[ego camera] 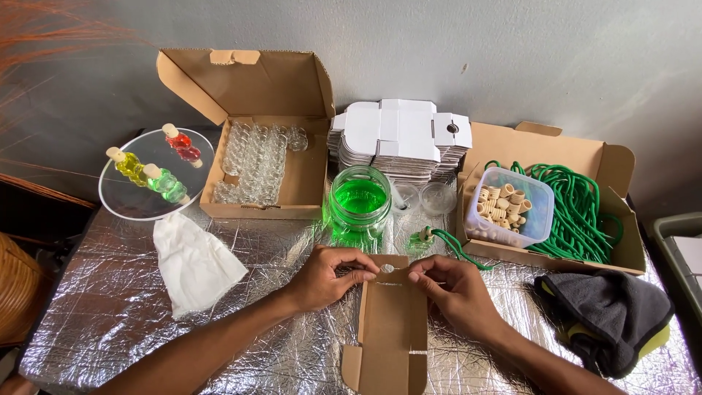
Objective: Assembling a small cardboard box and placing a small bottle inside it
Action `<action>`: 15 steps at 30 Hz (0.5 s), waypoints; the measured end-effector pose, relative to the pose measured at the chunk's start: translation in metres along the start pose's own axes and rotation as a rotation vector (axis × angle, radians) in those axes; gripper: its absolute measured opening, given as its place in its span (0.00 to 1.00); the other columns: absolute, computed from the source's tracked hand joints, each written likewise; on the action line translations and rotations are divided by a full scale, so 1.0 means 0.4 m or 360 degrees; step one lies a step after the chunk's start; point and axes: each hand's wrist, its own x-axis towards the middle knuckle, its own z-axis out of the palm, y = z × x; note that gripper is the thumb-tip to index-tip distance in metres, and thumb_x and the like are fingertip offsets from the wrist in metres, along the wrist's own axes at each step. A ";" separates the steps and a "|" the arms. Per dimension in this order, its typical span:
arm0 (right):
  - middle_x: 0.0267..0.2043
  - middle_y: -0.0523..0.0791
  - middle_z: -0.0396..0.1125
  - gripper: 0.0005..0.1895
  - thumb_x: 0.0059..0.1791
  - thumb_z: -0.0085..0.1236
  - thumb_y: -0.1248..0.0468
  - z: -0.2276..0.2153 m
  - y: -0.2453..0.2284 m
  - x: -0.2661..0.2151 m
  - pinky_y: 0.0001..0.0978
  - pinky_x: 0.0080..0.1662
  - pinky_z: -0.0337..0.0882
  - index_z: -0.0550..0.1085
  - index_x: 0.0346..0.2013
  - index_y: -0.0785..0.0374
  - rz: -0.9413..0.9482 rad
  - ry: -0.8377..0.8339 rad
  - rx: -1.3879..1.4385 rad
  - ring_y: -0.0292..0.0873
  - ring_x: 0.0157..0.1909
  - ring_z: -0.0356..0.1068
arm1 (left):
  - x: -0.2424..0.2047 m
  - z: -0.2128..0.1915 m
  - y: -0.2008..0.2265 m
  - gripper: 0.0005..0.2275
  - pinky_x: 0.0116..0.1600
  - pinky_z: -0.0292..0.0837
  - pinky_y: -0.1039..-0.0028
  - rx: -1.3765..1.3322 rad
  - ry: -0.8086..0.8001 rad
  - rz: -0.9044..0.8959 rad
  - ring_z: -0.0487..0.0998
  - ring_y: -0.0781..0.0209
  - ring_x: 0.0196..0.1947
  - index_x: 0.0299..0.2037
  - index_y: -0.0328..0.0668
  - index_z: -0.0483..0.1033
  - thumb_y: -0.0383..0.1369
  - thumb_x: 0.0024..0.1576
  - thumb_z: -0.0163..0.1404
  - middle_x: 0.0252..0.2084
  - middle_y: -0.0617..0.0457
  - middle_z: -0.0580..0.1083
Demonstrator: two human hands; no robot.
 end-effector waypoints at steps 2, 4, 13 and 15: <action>0.34 0.44 0.79 0.06 0.47 0.65 0.65 0.005 -0.012 -0.007 0.26 0.38 0.75 0.81 0.34 0.66 -0.0028 -0.0047 0.0031 0.37 0.36 0.77 | -0.002 0.003 0.010 0.04 0.42 0.86 0.77 0.0003 0.0027 -0.0033 0.87 0.61 0.36 0.40 0.43 0.83 0.29 0.56 0.59 0.38 0.50 0.84; 0.35 0.45 0.78 0.05 0.47 0.65 0.66 0.004 -0.016 -0.006 0.26 0.39 0.77 0.80 0.34 0.65 -0.0069 -0.0088 0.0058 0.38 0.37 0.77 | 0.005 0.001 0.014 0.05 0.42 0.85 0.77 0.0013 0.0055 -0.0053 0.86 0.62 0.35 0.40 0.44 0.83 0.31 0.55 0.60 0.38 0.51 0.84; 0.51 0.54 0.72 0.17 0.46 0.42 0.81 -0.002 -0.014 -0.010 0.36 0.34 0.66 0.71 0.47 0.68 0.0108 -0.0130 0.0876 0.46 0.35 0.67 | -0.007 0.005 -0.004 0.05 0.29 0.80 0.81 0.0110 0.0092 -0.0100 0.83 0.66 0.27 0.40 0.44 0.83 0.32 0.56 0.60 0.36 0.52 0.84; 0.52 0.48 0.71 0.15 0.49 0.48 0.77 -0.006 -0.025 -0.014 0.32 0.38 0.62 0.72 0.49 0.64 0.0086 -0.0236 0.0617 0.43 0.43 0.67 | -0.006 0.003 -0.002 0.05 0.32 0.82 0.79 0.0124 0.0120 -0.0085 0.85 0.65 0.30 0.40 0.45 0.84 0.33 0.55 0.60 0.38 0.52 0.84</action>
